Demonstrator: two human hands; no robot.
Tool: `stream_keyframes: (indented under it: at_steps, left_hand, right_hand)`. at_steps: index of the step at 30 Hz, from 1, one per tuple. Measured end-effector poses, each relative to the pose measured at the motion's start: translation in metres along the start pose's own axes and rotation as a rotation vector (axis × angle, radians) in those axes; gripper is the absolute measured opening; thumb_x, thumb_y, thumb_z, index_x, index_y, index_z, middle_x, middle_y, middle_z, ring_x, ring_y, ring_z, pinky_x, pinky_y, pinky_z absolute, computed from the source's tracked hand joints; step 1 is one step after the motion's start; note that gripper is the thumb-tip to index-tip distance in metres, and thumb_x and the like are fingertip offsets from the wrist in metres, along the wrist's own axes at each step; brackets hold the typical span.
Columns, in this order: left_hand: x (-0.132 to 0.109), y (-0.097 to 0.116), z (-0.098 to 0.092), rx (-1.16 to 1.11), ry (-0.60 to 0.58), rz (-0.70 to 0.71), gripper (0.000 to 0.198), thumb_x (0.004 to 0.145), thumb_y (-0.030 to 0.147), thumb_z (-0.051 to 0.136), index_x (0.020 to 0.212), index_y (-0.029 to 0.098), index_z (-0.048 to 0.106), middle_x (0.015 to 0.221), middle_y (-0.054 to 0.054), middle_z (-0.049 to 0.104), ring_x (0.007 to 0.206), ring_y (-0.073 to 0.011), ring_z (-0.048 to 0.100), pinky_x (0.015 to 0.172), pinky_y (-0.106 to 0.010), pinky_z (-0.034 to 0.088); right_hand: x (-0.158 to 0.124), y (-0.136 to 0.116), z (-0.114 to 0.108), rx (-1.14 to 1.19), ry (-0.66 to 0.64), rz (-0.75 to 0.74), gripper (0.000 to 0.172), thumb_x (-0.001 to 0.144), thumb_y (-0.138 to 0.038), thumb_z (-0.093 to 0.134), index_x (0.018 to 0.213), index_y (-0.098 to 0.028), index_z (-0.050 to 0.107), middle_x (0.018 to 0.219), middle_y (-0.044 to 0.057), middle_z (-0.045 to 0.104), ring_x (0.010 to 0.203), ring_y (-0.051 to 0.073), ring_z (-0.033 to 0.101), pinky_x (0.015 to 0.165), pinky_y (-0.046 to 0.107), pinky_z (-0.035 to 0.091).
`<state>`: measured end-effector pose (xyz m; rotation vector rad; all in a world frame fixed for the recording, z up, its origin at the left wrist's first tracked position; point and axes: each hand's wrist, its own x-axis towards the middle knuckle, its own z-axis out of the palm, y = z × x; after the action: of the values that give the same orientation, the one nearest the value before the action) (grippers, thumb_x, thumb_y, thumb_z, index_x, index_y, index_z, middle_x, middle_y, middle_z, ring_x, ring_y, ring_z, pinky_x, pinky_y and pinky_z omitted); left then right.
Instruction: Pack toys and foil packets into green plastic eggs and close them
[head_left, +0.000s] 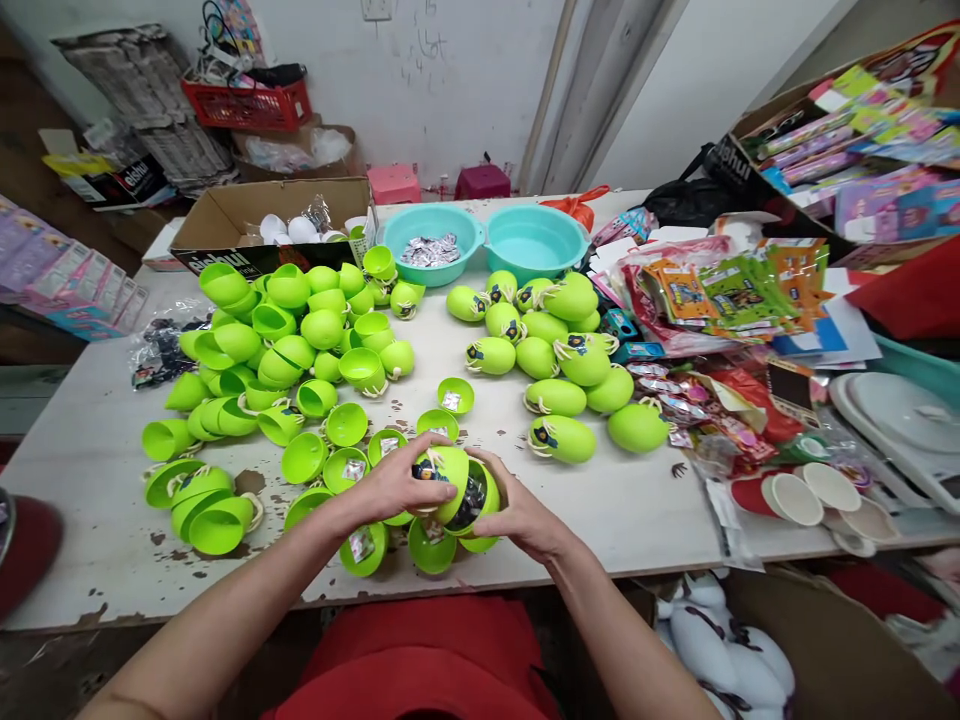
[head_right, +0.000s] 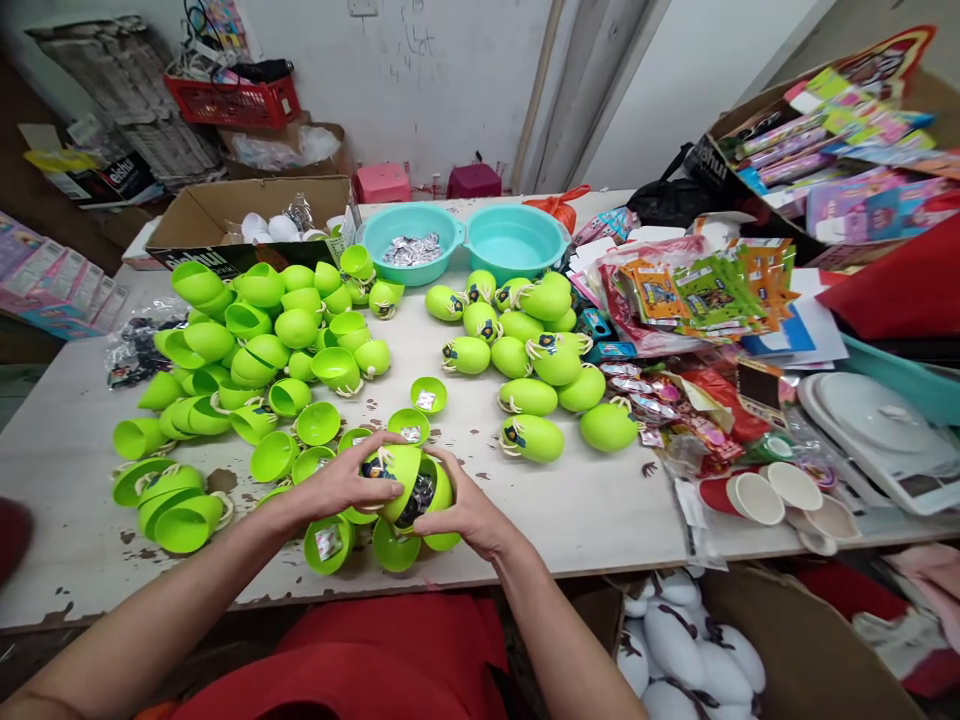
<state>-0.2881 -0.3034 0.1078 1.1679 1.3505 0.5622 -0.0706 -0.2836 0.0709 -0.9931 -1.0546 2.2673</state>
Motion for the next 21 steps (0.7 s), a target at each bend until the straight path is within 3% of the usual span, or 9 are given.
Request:
stream_keyframes:
  at_steps: [3,5,11,17,21]
  left_hand:
    - [-0.004,-0.003,0.008,-0.058,0.045,-0.031,0.056,0.072,0.036,0.072,0.124,0.024,0.057,0.091,-0.002,0.066,0.076,-0.0188,0.062,0.066,-0.027,0.05]
    - [-0.008,-0.002,0.015,0.025,0.063,-0.008,0.057,0.071,0.037,0.073,0.124,0.024,0.058,0.097,-0.004,0.066,0.081,-0.0206,0.063,0.07,-0.029,0.051]
    - [-0.011,0.008,0.02,0.271,0.011,0.173,0.057,0.067,0.031,0.075,0.122,0.026,0.059,0.122,-0.006,0.06,0.111,-0.0269,0.056,0.098,-0.038,0.044]
    - [-0.006,0.01,0.008,0.048,-0.131,0.047,0.064,0.071,0.038,0.074,0.129,0.027,0.05,0.114,-0.003,0.059,0.098,-0.0219,0.059,0.087,-0.034,0.048]
    - [-0.003,0.007,0.003,-0.023,-0.163,-0.004,0.065,0.071,0.036,0.075,0.13,0.027,0.049,0.106,-0.001,0.059,0.09,-0.0187,0.059,0.078,-0.03,0.049]
  right_hand:
    - [-0.002,0.014,0.002,0.126,0.076,-0.021,0.083,0.053,-0.029,0.087,0.128,-0.023,0.052,0.115,0.007,0.065,0.102,0.027,0.063,0.085,0.038,0.052]
    - [-0.001,0.021,0.005,0.135,0.117,-0.03,0.08,0.054,-0.032,0.087,0.125,-0.021,0.053,0.111,0.007,0.066,0.099,0.026,0.064,0.083,0.037,0.053]
    - [-0.005,0.015,0.004,-0.122,0.121,-0.045,0.082,0.051,-0.029,0.091,0.124,-0.022,0.056,0.11,0.004,0.067,0.1,0.026,0.062,0.084,0.037,0.052]
    - [-0.01,0.003,-0.004,-0.174,0.126,-0.053,0.094,0.049,-0.029,0.093,0.133,-0.023,0.049,0.121,0.006,0.063,0.107,0.027,0.06,0.09,0.039,0.051]
    - [-0.011,0.0,-0.004,-0.208,0.125,-0.062,0.096,0.049,-0.031,0.093,0.134,-0.022,0.048,0.123,0.007,0.061,0.109,0.028,0.06,0.093,0.04,0.05]
